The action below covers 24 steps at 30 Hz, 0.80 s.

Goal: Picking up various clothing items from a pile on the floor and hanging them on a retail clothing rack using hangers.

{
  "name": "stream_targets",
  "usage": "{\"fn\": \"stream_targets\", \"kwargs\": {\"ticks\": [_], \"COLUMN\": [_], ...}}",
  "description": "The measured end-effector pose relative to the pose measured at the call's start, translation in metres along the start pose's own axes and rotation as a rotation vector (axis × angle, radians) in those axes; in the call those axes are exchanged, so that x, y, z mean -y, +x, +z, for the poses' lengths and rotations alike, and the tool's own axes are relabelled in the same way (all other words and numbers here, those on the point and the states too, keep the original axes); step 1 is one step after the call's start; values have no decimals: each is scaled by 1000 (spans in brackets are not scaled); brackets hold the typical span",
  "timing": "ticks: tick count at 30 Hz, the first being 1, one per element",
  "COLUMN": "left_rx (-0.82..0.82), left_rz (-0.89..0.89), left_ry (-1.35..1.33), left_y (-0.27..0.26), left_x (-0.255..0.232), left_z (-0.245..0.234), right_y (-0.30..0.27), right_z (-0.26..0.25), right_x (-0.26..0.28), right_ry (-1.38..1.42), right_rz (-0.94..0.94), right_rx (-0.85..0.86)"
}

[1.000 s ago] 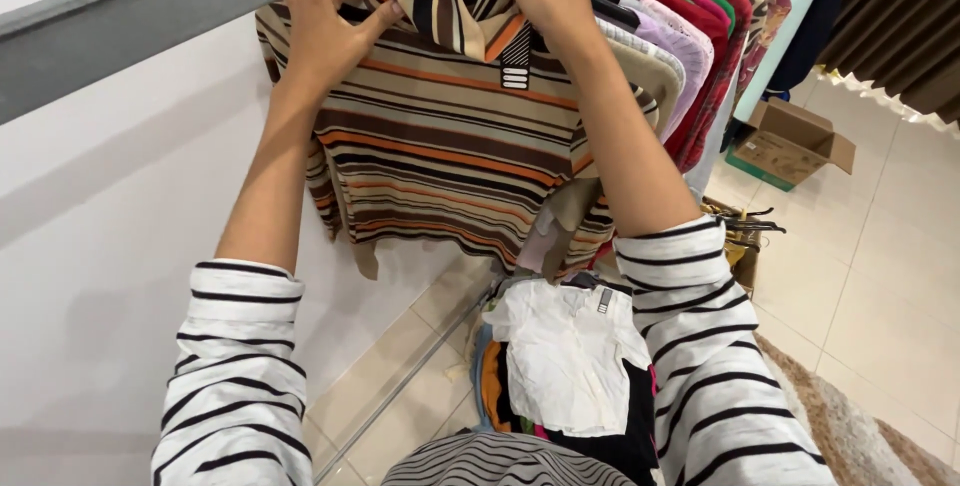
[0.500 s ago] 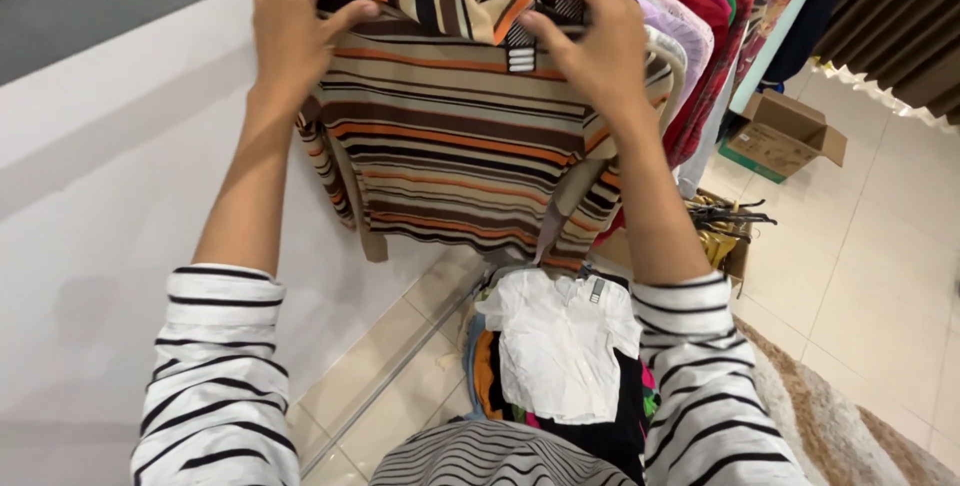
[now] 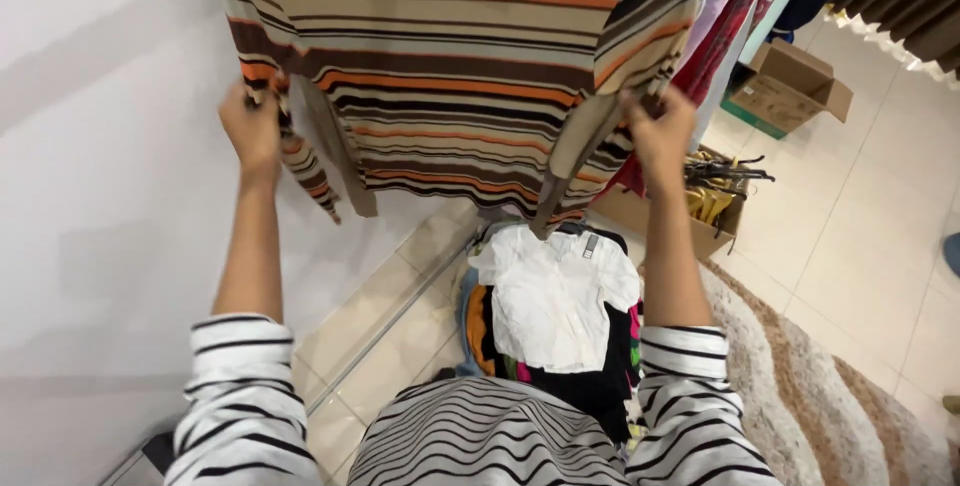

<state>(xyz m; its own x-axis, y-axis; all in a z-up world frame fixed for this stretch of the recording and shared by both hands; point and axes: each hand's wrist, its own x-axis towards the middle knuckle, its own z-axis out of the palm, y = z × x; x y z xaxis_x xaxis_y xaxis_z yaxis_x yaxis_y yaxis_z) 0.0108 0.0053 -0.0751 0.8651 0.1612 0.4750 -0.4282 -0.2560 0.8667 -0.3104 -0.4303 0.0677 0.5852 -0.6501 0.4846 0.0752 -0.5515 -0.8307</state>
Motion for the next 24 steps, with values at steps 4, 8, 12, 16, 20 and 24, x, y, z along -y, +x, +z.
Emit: {"fn": "stream_targets", "kwargs": {"ticks": [4, 8, 12, 16, 20, 24], "left_rx": [5, -14, -40, 74, 198, 338], "left_rz": [-278, -608, -794, -857, -911, -881], "left_ry": [-50, -116, -43, 121, 227, 236], "left_y": [-94, -178, -230, -272, -311, -346], "left_x": [68, 67, 97, 153, 161, 143], "left_z": [-4, -19, -29, -35, -12, 41], "right_y": [-22, -67, -116, -147, -171, -192], "right_z": [11, 19, 7, -11, -45, -88], "right_x": [-134, -161, -240, -267, -274, -314], "right_ry": [-195, -359, -342, -388, -318, -282], "right_rz": [71, 205, 437, 488, 588, 669], "right_rx": [-6, 73, 199, 214, 257, 248]}}
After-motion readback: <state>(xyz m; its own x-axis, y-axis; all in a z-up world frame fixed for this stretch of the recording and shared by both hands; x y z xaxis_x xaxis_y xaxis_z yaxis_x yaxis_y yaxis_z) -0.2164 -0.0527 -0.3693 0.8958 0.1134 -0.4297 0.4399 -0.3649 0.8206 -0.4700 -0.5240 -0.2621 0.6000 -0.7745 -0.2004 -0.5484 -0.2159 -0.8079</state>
